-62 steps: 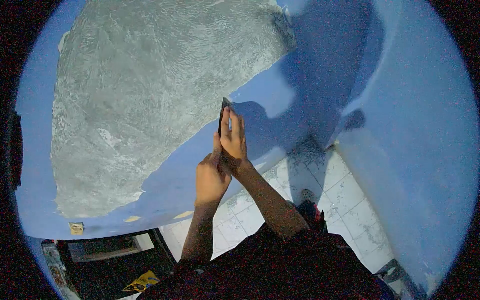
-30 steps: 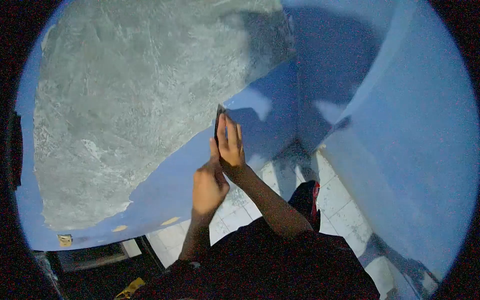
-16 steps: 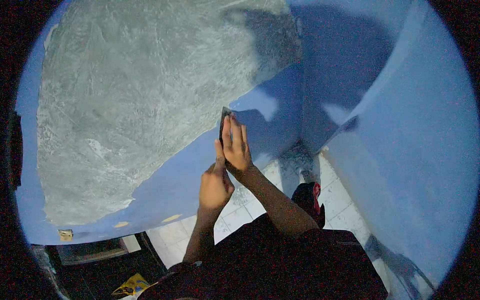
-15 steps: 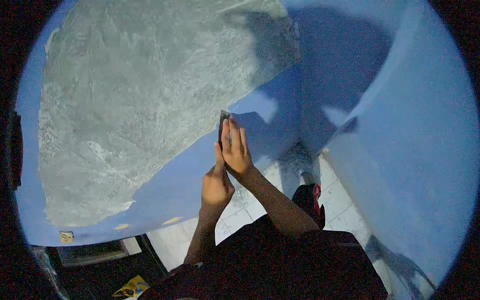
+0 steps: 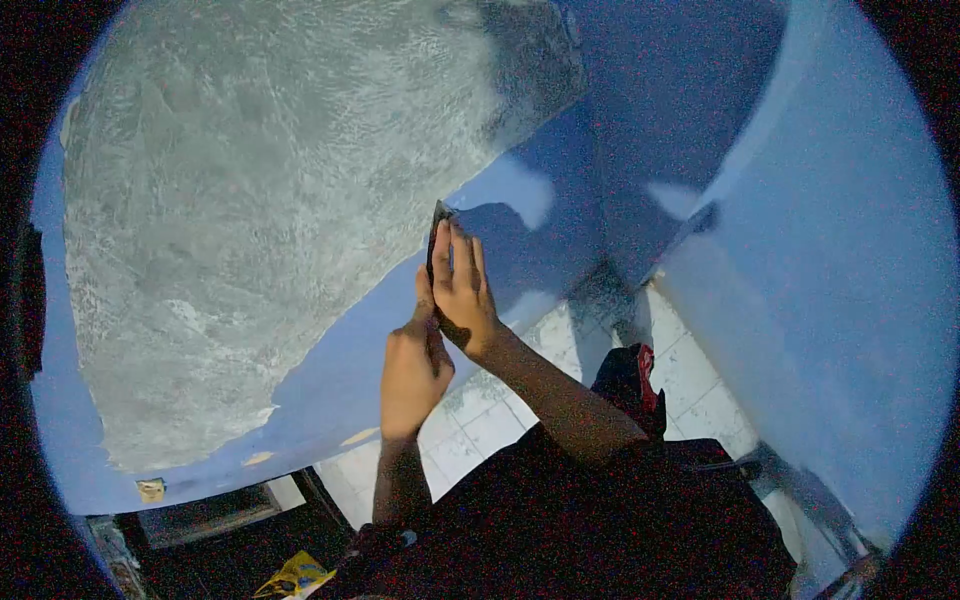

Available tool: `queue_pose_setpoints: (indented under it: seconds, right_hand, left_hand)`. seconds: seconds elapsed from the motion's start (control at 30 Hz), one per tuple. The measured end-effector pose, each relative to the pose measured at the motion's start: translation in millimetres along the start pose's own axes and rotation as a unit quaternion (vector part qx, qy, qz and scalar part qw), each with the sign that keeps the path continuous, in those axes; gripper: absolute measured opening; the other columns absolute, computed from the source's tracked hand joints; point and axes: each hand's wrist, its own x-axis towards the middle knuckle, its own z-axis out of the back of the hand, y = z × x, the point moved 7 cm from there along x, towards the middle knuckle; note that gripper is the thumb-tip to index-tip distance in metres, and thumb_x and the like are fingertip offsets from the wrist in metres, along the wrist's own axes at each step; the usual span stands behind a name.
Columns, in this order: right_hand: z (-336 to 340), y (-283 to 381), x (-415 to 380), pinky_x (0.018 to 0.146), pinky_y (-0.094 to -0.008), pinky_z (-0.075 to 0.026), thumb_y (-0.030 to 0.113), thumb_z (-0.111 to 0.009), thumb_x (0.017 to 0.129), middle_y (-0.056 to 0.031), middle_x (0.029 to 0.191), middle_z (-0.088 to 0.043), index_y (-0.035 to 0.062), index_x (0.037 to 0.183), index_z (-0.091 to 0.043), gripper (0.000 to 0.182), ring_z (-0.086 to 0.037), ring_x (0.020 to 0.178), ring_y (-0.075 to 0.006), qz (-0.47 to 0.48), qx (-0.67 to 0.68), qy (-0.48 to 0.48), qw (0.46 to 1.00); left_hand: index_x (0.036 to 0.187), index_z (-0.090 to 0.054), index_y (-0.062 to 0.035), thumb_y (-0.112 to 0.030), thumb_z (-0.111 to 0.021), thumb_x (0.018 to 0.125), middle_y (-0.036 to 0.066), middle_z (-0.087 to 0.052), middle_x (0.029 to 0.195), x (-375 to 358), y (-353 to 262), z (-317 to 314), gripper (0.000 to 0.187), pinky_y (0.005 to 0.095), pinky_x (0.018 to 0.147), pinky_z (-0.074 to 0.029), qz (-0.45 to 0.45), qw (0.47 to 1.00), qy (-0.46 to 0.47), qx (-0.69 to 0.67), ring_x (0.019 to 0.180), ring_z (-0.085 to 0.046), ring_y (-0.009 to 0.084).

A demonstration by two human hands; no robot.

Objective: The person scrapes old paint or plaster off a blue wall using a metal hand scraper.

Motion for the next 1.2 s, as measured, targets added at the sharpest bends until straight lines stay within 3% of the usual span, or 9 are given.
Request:
queue_pose_setpoints:
  seconds: [0.13, 0.27, 0.43, 0.6, 0.73, 0.8, 0.9, 1.13, 1.2]
  right_hand:
    - [3, -4, -1, 0.096, -0.0488, -0.048, 0.008, -0.060, 0.088, -0.0305, 0.134, -0.044, -0.0157, 0.139, -0.039, 0.060, -0.053, 0.110, -0.0451, 0.072, -0.009, -0.056, 0.996]
    - [3, 2, 2, 0.098, -0.0488, -0.047, 0.009, -0.061, 0.087, -0.0305, 0.133, -0.045, -0.0153, 0.140, -0.038, 0.062, -0.053, 0.114, -0.0442, -0.036, 0.037, -0.010, 0.999]
    - [9, 1, 10, 0.101, -0.0488, -0.045, 0.009, -0.058, 0.088, -0.0313, 0.130, -0.045, -0.0161, 0.140, -0.035, 0.062, -0.051, 0.117, -0.0442, 0.030, 0.006, -0.015, 0.999]
    - [5, 4, 9, 0.094, -0.0526, -0.046, 0.009, -0.060, 0.087, -0.0318, 0.126, -0.046, -0.0155, 0.141, -0.033, 0.065, -0.052, 0.108, -0.0463, -0.052, 0.064, -0.022, 0.996]
    - [4, -6, 2, 0.091, -0.0534, -0.046, 0.004, -0.061, 0.085, -0.0307, 0.126, -0.045, -0.0146, 0.144, -0.030, 0.068, -0.051, 0.106, -0.0463, 0.001, 0.054, -0.021, 0.998]
    - [7, -4, 2, 0.092, -0.0533, -0.046, 0.001, -0.061, 0.085, -0.0304, 0.130, -0.045, -0.0122, 0.146, -0.029, 0.070, -0.051, 0.107, -0.0461, 0.019, 0.060, -0.015, 0.998]
    - [3, -7, -2, 0.095, -0.0527, -0.046, 0.000, -0.061, 0.085, -0.0304, 0.136, -0.043, -0.0097, 0.148, -0.028, 0.072, -0.051, 0.110, -0.0462, 0.048, 0.025, -0.010, 0.999]
    - [10, -21, -17, 0.102, -0.0491, -0.044, -0.001, -0.060, 0.087, -0.0254, 0.139, -0.045, -0.0073, 0.143, -0.041, 0.059, -0.048, 0.124, -0.0426, 0.076, -0.011, 0.050, 0.996]
    - [17, -31, -30, 0.104, -0.0491, -0.043, -0.002, -0.060, 0.087, -0.0247, 0.139, -0.046, -0.0061, 0.142, -0.044, 0.058, -0.048, 0.126, -0.0413, 0.086, -0.013, 0.076, 0.993]
  left_hand:
    - [0.150, -0.030, 0.0068, 0.013, -0.048, 0.075, 0.030, -0.062, 0.078, -2, 2, -17, 0.078, 0.0403, 0.061, -0.051, -0.008, 0.997, -0.075, 0.001, 0.068, -0.067, 0.0416]
    - [0.151, -0.029, 0.0060, 0.012, -0.049, 0.076, 0.031, -0.063, 0.080, 5, -8, 6, 0.078, 0.0400, 0.062, -0.052, 0.011, 0.999, 0.030, 0.012, 0.072, -0.068, 0.0429]
    - [0.147, -0.037, 0.0070, 0.012, -0.050, 0.075, 0.031, -0.063, 0.080, 7, -14, 3, 0.073, 0.0414, 0.063, -0.052, 0.006, 0.999, -0.050, -0.011, 0.069, -0.066, 0.0441]
    - [0.149, -0.035, 0.0050, 0.012, -0.050, 0.075, 0.033, -0.062, 0.083, 17, -18, 23, 0.075, 0.0431, 0.068, -0.053, 0.010, 0.996, 0.072, 0.041, 0.074, -0.067, 0.0457]
    - [0.147, -0.033, 0.0084, 0.009, -0.053, 0.075, 0.026, -0.067, 0.079, 7, -12, 1, 0.075, 0.0469, 0.070, -0.054, -0.009, 0.998, 0.002, 0.057, 0.073, -0.068, 0.0428]
    - [0.148, -0.034, 0.0073, 0.009, -0.052, 0.077, 0.027, -0.067, 0.080, 4, -8, -1, 0.074, 0.0465, 0.070, -0.054, -0.020, 0.998, -0.046, -0.045, 0.073, -0.068, 0.0427]
    - [0.150, -0.034, 0.0031, 0.008, -0.051, 0.083, 0.026, -0.067, 0.079, -1, 6, -11, 0.069, 0.0467, 0.070, -0.054, 0.002, 0.995, -0.066, -0.075, 0.073, -0.068, 0.0430]
    - [0.151, -0.036, -0.0059, -0.003, -0.051, 0.095, 0.027, -0.065, 0.077, -9, 38, -31, 0.058, 0.0491, 0.065, -0.052, 0.018, 0.991, -0.118, -0.065, 0.072, -0.067, 0.0448]
    - [0.148, -0.041, -0.0059, -0.011, -0.051, 0.098, 0.028, -0.065, 0.077, -10, 45, -35, 0.051, 0.0507, 0.064, -0.050, 0.088, 0.990, -0.105, -0.041, 0.070, -0.066, 0.0457]
